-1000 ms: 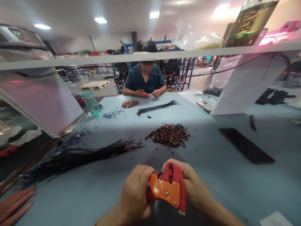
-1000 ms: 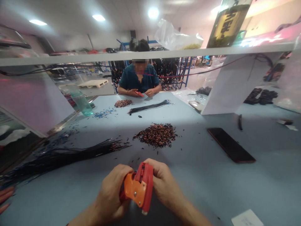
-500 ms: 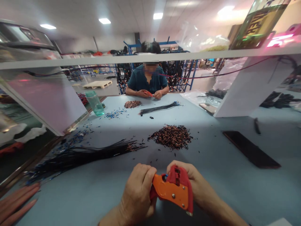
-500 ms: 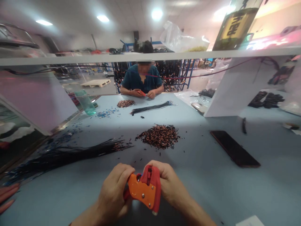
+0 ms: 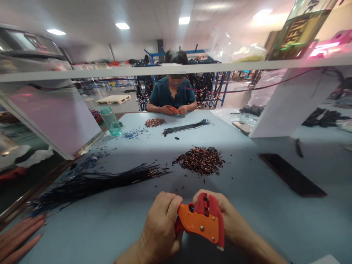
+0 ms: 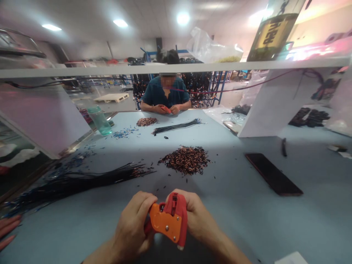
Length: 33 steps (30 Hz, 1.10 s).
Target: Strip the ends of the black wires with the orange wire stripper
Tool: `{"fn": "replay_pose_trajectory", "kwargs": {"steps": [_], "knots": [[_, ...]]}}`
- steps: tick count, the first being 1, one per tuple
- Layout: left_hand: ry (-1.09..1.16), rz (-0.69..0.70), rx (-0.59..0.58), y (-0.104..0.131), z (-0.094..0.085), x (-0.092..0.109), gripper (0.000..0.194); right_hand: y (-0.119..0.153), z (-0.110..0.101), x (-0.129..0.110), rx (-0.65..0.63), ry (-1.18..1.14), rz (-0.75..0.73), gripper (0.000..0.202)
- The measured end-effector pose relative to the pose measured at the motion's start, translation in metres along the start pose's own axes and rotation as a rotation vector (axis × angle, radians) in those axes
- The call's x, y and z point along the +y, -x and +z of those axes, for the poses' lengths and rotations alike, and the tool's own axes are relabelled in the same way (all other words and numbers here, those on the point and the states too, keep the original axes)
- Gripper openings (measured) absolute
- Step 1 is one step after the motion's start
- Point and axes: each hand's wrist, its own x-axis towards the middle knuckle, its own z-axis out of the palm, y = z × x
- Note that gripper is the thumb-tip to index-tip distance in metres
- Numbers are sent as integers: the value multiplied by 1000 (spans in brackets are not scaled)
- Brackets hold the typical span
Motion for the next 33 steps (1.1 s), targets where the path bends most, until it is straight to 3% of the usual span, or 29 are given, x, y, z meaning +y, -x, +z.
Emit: {"fn": "replay_pose_trajectory", "kwargs": {"steps": [7,20,26,33], "knots": [[-24,2,-27,1,1,-2,33,1,3,1,0,29,-17,17],[-111,2,-34,-2,-3,-4,10,-3,10,2,-21,-182,79,27],[-46,-26,-67,-1,-3,-4,7,-2,11,2,-42,-223,117,24],[170,-175,-177,0,-3,-4,11,-6,12,11,-66,-274,108,39]]}}
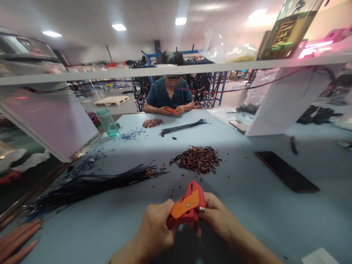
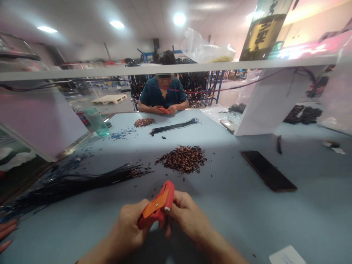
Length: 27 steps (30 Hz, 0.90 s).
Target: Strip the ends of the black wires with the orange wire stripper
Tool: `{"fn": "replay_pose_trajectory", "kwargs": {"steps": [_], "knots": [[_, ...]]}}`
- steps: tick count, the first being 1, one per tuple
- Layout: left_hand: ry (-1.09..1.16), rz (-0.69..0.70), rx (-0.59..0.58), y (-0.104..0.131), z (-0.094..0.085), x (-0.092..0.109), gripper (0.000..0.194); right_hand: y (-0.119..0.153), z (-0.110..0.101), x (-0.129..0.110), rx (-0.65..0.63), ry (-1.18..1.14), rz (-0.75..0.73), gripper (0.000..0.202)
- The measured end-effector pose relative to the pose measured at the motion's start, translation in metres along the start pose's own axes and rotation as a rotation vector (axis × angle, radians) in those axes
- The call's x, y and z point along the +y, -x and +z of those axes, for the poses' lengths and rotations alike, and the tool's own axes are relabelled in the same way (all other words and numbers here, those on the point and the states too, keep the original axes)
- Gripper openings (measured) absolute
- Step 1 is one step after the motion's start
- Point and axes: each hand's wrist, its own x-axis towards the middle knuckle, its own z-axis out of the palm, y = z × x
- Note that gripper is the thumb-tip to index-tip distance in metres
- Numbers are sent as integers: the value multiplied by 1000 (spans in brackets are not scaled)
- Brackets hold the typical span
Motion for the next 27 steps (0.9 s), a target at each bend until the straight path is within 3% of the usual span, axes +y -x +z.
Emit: {"fn": "replay_pose_trajectory", "kwargs": {"steps": [3,6,9,12,17,22,27], "knots": [[134,-115,-43,-6,-9,2,12,-2,-8,0,42,51,-18,42],[310,-306,-70,-13,-20,1,23,-2,-17,-6,215,276,-14,31],[721,-562,-108,-16,-24,-4,29,0,-22,-13,362,534,-51,19],[1153,-757,-69,-15,-21,-8,27,0,-24,-15,394,639,-107,16],[1419,-773,26,-14,-16,-11,28,-3,-25,-12,388,692,-192,15],[1546,-761,71,-15,-14,-15,29,-4,-26,-11,318,590,-90,17],[1743,-879,27,-18,-9,-16,27,-3,-36,-8,286,593,-27,18]]}}
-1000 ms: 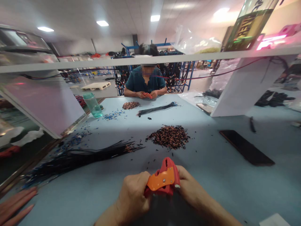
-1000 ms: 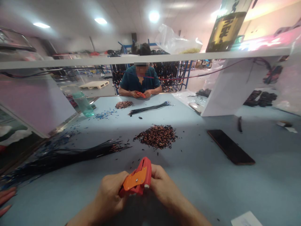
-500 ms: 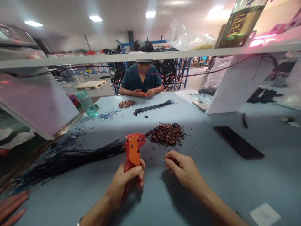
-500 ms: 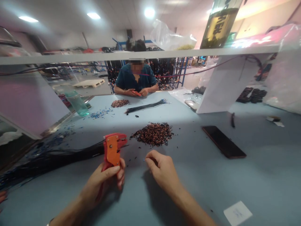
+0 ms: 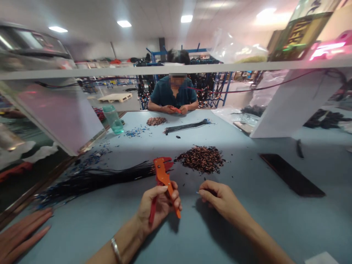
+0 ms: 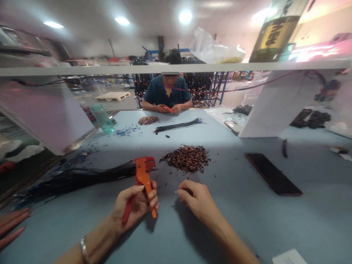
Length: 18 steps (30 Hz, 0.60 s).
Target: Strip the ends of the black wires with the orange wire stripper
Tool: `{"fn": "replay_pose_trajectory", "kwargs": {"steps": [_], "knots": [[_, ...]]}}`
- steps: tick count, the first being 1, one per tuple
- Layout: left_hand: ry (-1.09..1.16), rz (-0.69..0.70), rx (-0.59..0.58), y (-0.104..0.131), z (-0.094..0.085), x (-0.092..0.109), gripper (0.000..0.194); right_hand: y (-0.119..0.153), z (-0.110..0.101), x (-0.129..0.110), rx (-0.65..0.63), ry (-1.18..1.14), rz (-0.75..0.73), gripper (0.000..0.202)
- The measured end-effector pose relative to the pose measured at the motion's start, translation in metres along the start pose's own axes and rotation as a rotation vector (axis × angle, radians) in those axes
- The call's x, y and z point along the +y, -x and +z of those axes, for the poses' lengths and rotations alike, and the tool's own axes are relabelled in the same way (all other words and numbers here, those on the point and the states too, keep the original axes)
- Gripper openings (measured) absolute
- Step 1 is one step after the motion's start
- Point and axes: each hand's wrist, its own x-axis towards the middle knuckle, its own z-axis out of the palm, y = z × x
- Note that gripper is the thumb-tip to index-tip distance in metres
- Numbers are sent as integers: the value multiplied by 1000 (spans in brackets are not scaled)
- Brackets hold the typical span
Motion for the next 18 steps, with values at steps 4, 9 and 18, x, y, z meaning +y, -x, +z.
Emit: {"fn": "replay_pose_trajectory", "kwargs": {"steps": [4,9,18], "knots": [[74,-21,19,-2,0,-2,25,-6,-13,10,284,58,-29,17],[109,-17,12,-3,-2,-2,24,-34,0,-31,284,348,-167,11],[125,-31,-5,-3,-1,-3,22,-95,74,-134,-2,528,-541,29]]}}
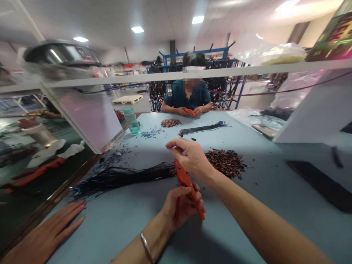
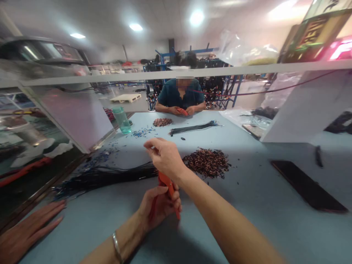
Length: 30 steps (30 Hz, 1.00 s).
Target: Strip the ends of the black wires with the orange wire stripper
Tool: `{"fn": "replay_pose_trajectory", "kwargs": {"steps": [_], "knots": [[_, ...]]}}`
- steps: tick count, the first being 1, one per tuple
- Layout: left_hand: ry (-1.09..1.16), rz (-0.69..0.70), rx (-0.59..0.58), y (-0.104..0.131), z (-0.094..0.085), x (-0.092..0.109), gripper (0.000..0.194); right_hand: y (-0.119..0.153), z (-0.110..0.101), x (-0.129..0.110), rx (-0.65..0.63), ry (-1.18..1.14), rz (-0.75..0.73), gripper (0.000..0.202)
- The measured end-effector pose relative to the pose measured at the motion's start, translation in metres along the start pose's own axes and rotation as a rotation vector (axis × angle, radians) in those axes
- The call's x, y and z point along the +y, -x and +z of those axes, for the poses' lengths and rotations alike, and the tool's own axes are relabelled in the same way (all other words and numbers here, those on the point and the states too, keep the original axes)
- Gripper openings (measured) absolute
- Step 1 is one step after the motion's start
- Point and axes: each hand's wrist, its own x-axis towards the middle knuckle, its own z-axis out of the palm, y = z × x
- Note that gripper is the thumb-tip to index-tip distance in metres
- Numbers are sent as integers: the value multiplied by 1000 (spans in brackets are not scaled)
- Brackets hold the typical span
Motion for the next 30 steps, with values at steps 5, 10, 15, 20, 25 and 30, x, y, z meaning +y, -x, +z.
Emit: {"fn": "replay_pose_trajectory", "kwargs": {"steps": [5,10,15,20,25,30], "knots": [[15,-31,21,-3,1,-6,23,-24,23,6,-264,352,12,21],[45,-51,90,-5,3,-8,17,-63,63,-4,-509,611,-44,22],[55,-92,159,-5,6,-8,22,-73,98,1,-597,770,-167,24],[77,-112,189,-5,6,-8,24,-67,110,7,-613,811,-346,20],[102,-113,186,-7,5,-9,23,-68,107,13,-606,841,-358,15],[112,-114,172,-9,4,-11,22,-66,107,21,-611,878,-330,27]]}}
